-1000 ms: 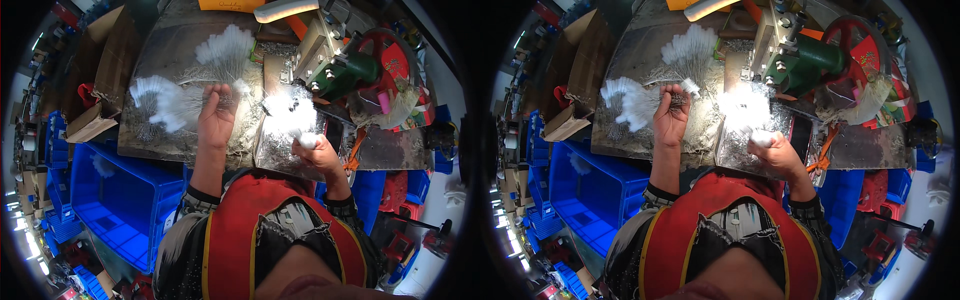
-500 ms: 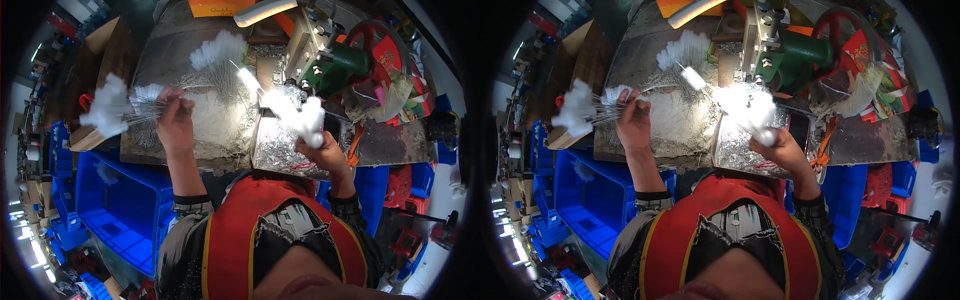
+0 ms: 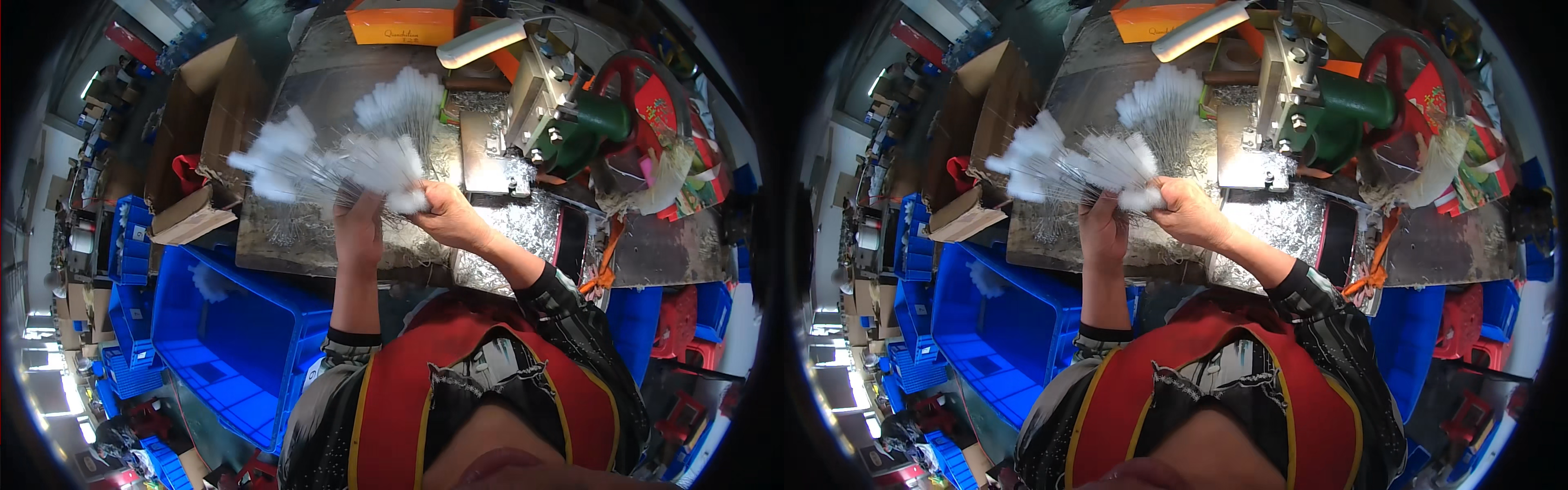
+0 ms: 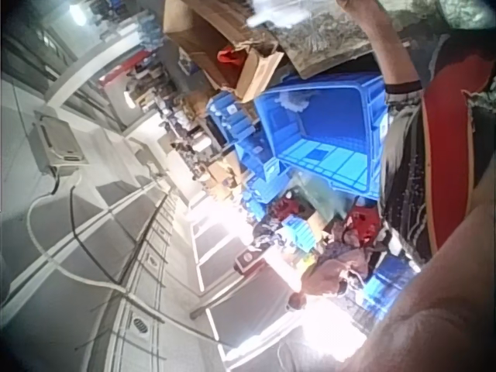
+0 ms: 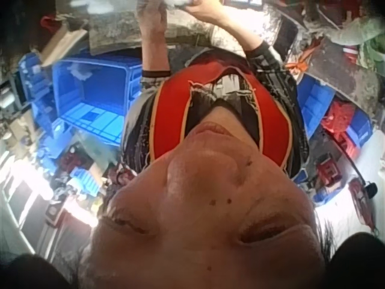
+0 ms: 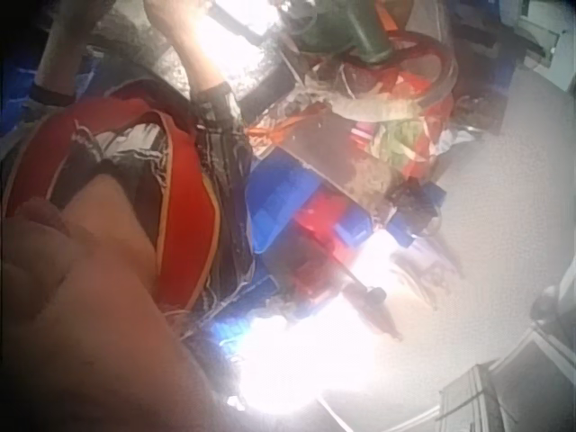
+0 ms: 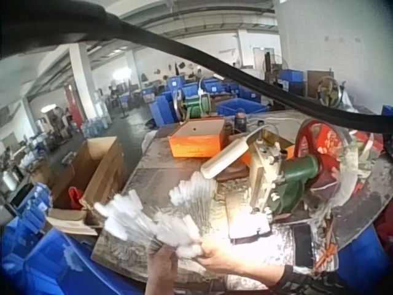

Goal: Assembling synthetic fiber brushes by grouping bristles and securing them with an industrial pressing machine.

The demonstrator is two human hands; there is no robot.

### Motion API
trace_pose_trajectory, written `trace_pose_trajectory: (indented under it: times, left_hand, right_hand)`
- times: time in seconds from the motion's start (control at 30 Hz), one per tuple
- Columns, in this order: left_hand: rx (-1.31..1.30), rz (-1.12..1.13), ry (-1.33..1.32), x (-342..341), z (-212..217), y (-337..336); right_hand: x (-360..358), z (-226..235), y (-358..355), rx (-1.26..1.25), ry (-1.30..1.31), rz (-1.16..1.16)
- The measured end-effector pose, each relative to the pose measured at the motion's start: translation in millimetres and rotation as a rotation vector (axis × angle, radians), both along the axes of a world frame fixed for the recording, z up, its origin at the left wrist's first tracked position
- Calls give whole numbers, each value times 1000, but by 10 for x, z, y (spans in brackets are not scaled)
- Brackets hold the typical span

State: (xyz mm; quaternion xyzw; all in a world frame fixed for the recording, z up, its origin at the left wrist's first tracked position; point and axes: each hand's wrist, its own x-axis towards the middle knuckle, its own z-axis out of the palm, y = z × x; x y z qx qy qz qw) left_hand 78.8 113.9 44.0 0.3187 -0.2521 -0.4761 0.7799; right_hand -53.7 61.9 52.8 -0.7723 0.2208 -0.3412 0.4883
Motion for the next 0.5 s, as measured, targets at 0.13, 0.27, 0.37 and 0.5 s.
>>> trace_pose_trajectory:
  times: [0.13,0.27,0.37,0.5]
  left_hand:
    - [24,2,60,79,68,-68]
    - [-71,65,-43,255,152,-127]
    - [-172,119,-94,328,155,-128]
    - [-108,138,-113,284,156,-117]
  right_hand:
    - [38,-3,-70,55,-13,-70]
    - [38,137,-169,-211,-230,-214]
    - [40,99,-213,-168,-202,-222]
    - [136,106,-171,-102,-224,-204]
